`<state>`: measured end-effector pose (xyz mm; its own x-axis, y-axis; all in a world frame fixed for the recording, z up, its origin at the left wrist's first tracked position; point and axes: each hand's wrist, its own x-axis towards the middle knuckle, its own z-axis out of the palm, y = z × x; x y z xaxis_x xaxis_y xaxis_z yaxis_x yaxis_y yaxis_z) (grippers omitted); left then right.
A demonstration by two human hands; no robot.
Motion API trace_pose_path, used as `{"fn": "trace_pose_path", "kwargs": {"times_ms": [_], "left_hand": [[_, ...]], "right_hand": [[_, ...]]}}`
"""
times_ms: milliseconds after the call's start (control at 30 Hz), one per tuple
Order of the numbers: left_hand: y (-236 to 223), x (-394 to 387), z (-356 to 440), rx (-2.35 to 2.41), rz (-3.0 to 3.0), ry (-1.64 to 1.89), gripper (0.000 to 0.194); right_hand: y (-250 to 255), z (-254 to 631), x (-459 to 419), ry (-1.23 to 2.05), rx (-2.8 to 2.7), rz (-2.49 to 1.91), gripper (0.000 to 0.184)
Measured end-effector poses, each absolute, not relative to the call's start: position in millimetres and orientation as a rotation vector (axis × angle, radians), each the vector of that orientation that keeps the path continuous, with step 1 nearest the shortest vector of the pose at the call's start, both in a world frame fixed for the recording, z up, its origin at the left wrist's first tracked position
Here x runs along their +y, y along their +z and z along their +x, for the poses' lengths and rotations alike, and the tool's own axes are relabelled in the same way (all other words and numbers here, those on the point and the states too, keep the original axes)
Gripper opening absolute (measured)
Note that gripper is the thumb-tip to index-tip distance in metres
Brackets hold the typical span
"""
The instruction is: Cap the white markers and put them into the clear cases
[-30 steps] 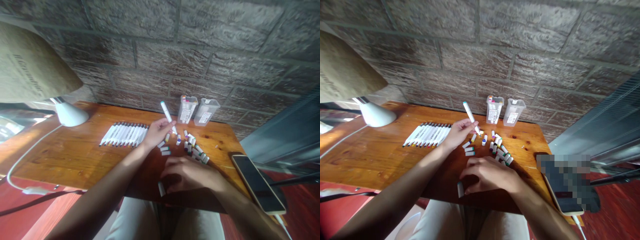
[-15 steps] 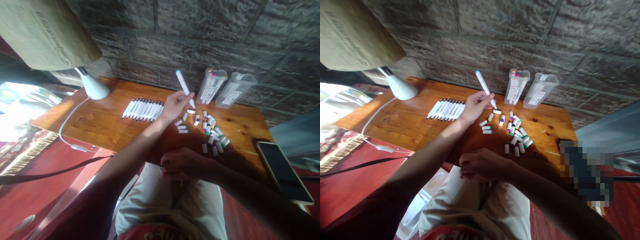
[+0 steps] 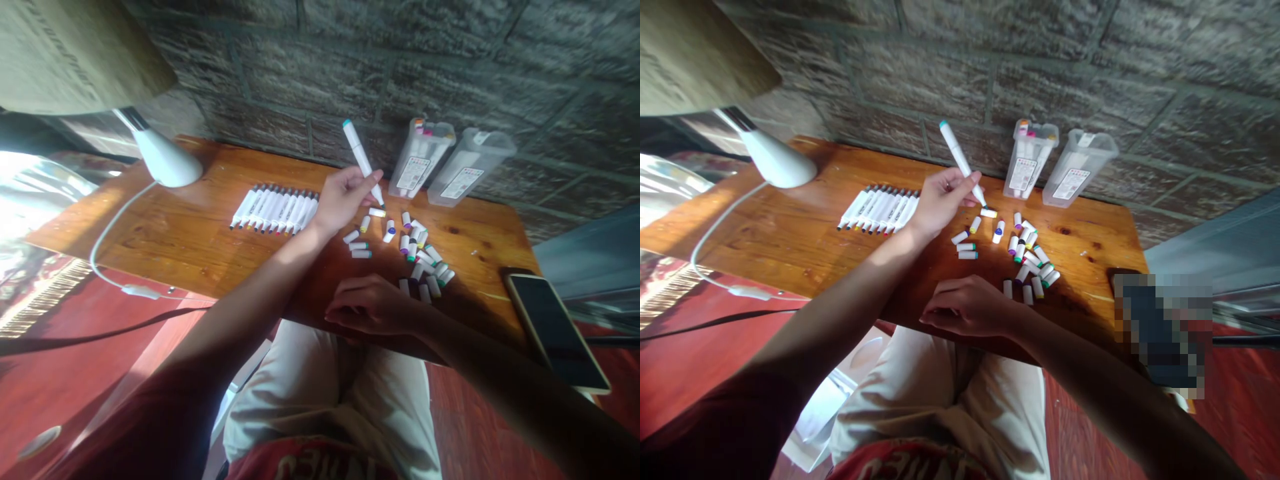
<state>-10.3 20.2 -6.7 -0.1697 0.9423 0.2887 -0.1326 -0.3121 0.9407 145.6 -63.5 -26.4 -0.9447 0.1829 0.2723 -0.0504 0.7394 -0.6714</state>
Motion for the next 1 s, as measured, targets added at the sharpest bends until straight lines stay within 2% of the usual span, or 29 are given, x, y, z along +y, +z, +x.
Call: {"fn": "trace_pose_path", "kwargs": {"times_ms": [333, 633, 767, 900, 1000], "left_hand": [[-9.6, 19.6, -9.3, 1.041, 1.257, 1.610, 0.038], [-6.2, 17.0, -9.8, 1.067, 1.282, 1.612, 0.033], [-6.6, 17.7, -10.6, 1.062, 1.264, 1.617, 0.033], [-8.5, 18.9, -11.5, 1.059, 1.264, 1.619, 0.033], [-8.5, 18.3, -11.1, 1.062, 1.258, 1.607, 0.034]], "right_hand": [[-11.9, 153.3, -53.7, 0.805, -2.572, -0.272, 0.025], [-1.9, 166.6, -23.4, 0.473, -2.232, -0.626, 0.014], [-10.4, 169.3, -14.1, 0.464, -2.313, -0.623, 0.009], [-21.7, 168.7, -13.0, 0.437, -2.521, -0.649, 0.021], [-26.0, 165.7, -16.1, 0.399, -2.613, -0.735, 0.022]]}}
